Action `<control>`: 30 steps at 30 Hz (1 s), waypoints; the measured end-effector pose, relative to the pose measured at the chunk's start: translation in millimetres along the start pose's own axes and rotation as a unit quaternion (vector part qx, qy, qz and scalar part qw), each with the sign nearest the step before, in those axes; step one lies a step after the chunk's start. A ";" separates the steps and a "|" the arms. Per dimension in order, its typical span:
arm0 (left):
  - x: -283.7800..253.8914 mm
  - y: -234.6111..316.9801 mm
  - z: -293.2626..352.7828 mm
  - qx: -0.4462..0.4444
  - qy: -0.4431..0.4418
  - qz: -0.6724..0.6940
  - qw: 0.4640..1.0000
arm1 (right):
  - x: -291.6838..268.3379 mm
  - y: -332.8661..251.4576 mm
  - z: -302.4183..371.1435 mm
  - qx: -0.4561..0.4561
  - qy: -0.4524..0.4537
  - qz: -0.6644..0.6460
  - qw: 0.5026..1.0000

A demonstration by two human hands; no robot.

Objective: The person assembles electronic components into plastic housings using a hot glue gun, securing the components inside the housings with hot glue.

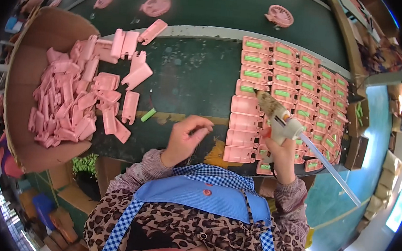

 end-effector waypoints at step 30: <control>-49.7 -2.1 7.7 0.076 0.113 -0.200 0.970 | -14.2 22.4 30.2 0.057 -0.160 -0.086 0.982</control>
Point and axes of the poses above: each hand's wrist, its own z-axis away from the middle knuckle, its own x-axis out of the palm, y = z × x, the point moved 2 cm from there along -z, towards the middle knuckle, and after that the axes turned 12 degrees about x, right-handed, at the moved point
